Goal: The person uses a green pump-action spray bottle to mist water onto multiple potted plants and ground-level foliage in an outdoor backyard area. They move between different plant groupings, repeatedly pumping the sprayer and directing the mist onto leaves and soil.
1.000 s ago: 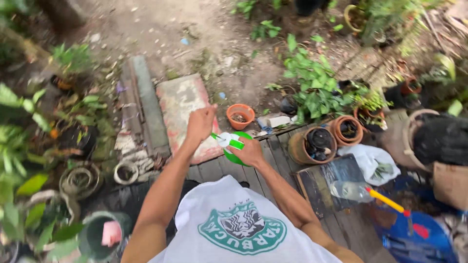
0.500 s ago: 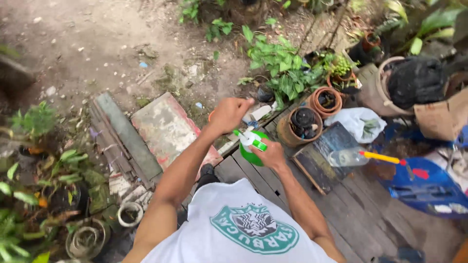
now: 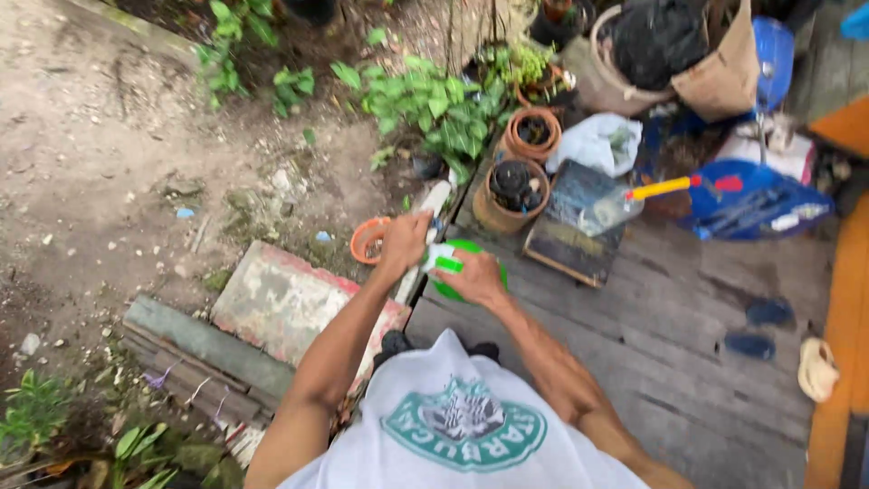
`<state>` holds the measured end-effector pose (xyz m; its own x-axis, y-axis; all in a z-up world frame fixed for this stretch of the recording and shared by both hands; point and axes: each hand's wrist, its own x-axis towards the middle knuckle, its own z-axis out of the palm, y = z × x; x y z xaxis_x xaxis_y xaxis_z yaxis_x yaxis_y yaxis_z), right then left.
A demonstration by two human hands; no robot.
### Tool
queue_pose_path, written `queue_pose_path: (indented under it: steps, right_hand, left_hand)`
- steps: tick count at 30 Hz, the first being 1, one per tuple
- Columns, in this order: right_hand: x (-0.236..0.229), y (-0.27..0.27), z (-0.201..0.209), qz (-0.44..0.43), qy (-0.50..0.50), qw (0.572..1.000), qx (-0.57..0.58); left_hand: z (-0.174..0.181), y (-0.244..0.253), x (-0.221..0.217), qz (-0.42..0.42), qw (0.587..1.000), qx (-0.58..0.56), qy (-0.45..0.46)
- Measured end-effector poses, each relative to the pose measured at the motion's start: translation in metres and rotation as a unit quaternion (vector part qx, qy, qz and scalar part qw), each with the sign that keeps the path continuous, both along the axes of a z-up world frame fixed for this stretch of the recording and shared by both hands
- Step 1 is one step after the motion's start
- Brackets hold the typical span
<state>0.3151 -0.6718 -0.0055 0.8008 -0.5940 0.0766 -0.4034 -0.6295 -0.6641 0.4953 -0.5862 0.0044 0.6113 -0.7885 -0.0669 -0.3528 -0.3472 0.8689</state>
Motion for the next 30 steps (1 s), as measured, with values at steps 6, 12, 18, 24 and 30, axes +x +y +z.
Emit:
queue_pose_path:
  steps: [6, 12, 18, 24, 30]
  right_hand:
    - [-0.029, -0.008, -0.022, -0.078, 0.005, 0.997, 0.029]
    - [-0.039, 0.001, -0.021, -0.113, -0.019, 0.991, 0.062]
    - [-0.047, -0.001, -0.010, -0.116, -0.055, 0.990, 0.051]
    - [-0.061, -0.024, 0.007, -0.114, -0.068, 0.990, 0.035]
    - [-0.101, -0.078, 0.005, -0.142, -0.060, 0.987, 0.049]
  left_hand:
    - [0.037, -0.031, 0.002, -0.085, 0.996, -0.014, -0.009]
    - [0.129, -0.027, 0.015, -0.079, 0.995, 0.018, -0.052]
    - [0.050, -0.037, -0.008, -0.041, 0.999, 0.012, 0.033]
    - [0.038, -0.063, -0.042, -0.072, 0.996, 0.040, 0.044]
    - [0.073, -0.123, -0.095, -0.077, 0.992, 0.089, -0.046]
